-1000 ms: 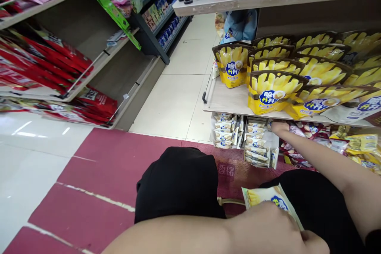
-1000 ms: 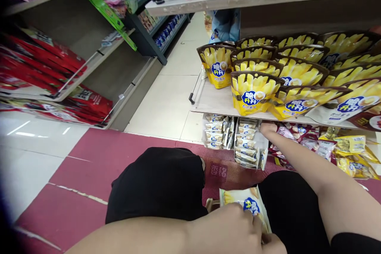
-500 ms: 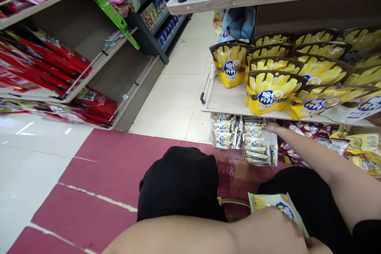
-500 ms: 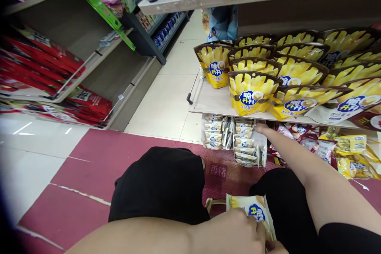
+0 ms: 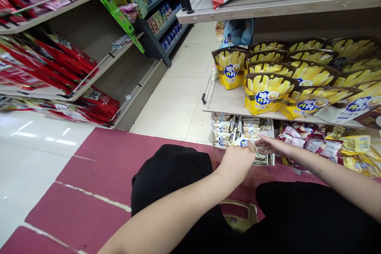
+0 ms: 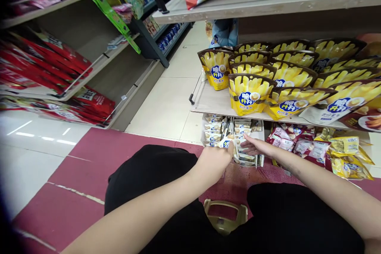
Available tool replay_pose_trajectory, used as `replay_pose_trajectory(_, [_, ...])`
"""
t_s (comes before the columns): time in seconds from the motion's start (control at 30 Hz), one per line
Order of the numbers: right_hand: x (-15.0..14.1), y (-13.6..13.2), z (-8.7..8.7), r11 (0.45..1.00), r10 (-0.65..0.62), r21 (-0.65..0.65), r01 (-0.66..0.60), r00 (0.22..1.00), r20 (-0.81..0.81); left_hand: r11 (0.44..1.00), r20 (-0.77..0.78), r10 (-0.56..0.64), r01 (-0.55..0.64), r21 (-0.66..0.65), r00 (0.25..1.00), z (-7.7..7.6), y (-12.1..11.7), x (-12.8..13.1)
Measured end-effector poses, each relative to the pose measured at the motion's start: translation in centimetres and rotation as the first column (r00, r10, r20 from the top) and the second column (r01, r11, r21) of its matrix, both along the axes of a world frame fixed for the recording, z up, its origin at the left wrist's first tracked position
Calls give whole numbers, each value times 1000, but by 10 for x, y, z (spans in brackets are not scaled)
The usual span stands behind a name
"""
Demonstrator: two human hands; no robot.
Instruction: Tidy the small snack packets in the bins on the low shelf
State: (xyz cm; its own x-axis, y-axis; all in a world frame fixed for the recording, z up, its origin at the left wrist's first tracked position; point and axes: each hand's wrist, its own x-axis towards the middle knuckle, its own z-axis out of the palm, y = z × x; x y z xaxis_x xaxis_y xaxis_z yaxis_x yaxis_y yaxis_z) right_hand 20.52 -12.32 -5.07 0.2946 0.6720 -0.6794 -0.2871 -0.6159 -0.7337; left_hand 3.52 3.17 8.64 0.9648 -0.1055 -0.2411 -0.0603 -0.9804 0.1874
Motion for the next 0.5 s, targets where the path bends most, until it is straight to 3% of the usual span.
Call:
replay_pose_trajectory(0.07, [-23, -10, 11, 974, -59, 188, 124, 946, -319, 999, 17, -28, 28, -22, 999, -9, -7, -4])
replay_pose_trajectory(0.1, [-31, -16, 14, 950, -79, 252, 187, 919, -387, 996, 30, -55, 56, -65, 998, -15, -11, -6])
replay_pose_trajectory(0.2, [-42, -32, 18, 874, -189, 341, 346, 889, -417, 947, 85, -70, 93, -307, 994, -34, -22, -11])
replay_pose_trajectory(0.33, [-36, -51, 17, 846, -286, 319, 427, 869, -405, 770, 194, -17, 137, -624, 981, -51, -30, -9])
replay_pose_trajectory(0.4, [-34, -54, 19, 844, -331, 300, 444, 872, -361, 690, 251, 122, 100, -717, 960, -56, -36, -7])
replay_pose_trajectory(0.47, [-34, -52, 23, 830, -394, 279, 483, 862, -319, 600, 225, 417, -80, -796, 881, -61, -44, -6])
replay_pose_trajectory(0.5, [-34, -51, 24, 818, -431, 266, 510, 850, -304, 510, 160, 560, -186, -840, 813, -65, -48, -5])
